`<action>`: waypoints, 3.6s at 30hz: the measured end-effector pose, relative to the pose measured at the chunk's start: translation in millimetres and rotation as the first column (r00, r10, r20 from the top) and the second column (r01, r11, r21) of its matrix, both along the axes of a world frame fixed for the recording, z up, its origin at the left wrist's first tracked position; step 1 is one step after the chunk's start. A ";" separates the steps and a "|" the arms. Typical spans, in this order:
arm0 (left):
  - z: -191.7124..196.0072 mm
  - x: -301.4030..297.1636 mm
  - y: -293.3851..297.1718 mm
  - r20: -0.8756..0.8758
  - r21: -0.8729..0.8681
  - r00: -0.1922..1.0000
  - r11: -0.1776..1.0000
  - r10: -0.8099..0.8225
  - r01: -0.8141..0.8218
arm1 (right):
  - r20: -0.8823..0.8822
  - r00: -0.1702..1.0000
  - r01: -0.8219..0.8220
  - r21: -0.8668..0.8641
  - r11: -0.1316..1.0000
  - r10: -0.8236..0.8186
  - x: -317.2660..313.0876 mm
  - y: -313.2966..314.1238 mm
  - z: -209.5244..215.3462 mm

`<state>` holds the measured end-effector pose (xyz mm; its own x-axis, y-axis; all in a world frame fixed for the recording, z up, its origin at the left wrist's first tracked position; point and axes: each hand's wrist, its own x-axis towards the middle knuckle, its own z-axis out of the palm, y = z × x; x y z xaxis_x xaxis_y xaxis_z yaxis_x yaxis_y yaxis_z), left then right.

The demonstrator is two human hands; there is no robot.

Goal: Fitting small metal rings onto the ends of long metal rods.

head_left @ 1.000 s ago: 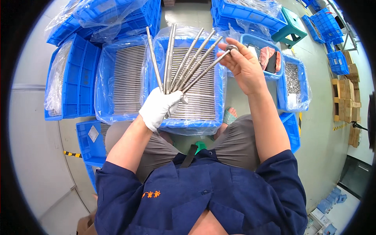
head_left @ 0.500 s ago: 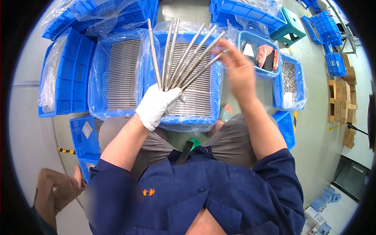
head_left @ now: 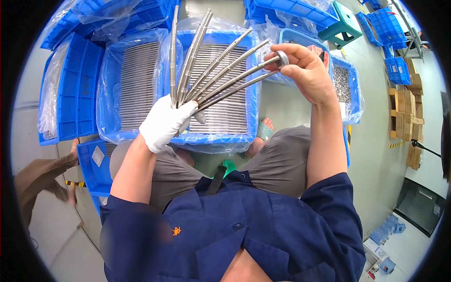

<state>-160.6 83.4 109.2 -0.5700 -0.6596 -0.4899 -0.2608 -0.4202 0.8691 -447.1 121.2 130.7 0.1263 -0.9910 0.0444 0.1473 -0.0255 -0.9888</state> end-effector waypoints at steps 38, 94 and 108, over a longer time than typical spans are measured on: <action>2.4 -8.7 4.8 0.342 -0.283 0.933 0.934 -0.114 0.218 | -0.277 0.961 0.096 0.267 0.959 -0.019 10.6 2.9 -1.8; 0.4 -8.7 16.8 0.124 0.153 0.926 0.929 -0.355 0.336 | 0.119 0.983 -0.140 0.015 0.990 0.138 -7.0 -3.5 -13.4; -1.3 -11.4 18.8 0.146 0.113 0.887 0.898 -0.439 0.426 | -0.116 0.976 -0.173 0.118 0.978 0.187 -3.5 1.8 -9.1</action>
